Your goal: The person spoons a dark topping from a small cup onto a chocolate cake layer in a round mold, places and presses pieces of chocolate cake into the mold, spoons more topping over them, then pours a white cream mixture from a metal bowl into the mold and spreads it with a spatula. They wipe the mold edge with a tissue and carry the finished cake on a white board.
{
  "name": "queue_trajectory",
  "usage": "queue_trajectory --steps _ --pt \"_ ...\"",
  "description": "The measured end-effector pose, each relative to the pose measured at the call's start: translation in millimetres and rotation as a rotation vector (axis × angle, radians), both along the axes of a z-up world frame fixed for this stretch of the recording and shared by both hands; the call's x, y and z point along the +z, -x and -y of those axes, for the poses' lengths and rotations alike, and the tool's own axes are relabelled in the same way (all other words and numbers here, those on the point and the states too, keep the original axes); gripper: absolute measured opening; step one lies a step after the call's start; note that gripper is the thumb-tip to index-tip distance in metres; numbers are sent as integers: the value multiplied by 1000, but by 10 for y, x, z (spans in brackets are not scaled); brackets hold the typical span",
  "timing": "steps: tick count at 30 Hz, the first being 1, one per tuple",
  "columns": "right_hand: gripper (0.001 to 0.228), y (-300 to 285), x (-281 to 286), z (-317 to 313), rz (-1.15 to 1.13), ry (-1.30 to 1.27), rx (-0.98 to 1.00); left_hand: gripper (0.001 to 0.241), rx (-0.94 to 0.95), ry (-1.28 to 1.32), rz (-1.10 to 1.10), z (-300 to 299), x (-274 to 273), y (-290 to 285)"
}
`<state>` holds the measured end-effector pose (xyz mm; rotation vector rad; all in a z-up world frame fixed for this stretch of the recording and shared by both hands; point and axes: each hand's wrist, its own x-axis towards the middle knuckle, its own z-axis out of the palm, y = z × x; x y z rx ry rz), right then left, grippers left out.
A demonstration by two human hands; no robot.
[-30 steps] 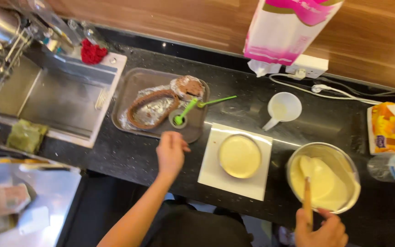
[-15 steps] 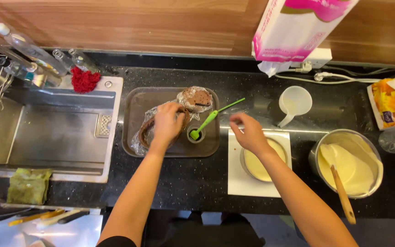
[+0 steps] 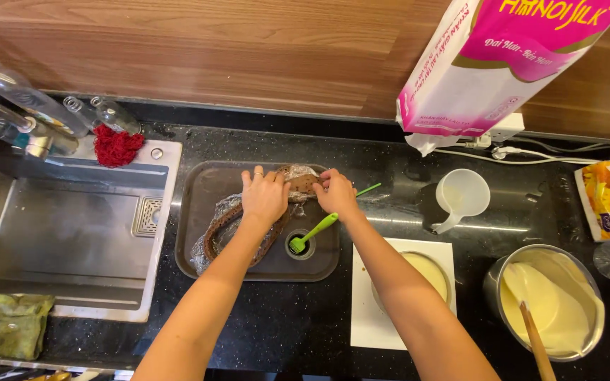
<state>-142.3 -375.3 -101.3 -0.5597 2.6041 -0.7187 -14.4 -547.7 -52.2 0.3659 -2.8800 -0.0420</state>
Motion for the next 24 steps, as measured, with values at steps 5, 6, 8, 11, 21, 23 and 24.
queue_trajectory --steps 5,6,8,11,21,23,24 --pt "41 7 -44 139 132 18 -122 30 121 -18 109 73 -126 131" --pt "41 9 -20 160 128 21 -123 30 120 -16 105 98 -185 167" --pt "45 1 27 205 110 -37 -92 30 163 -82 84 152 -303 229" --pt "40 -9 122 215 75 -37 -72 17 113 -49 75 241 -393 286" --pt "16 -34 440 253 -47 426 -46 16 402 -1025 -81 90 508 197" --pt "16 -16 408 275 191 566 -127 16 427 -1121 -186 41 661 177" --pt "16 19 364 279 192 564 -128 16 427 -1123 -184 68 546 193"
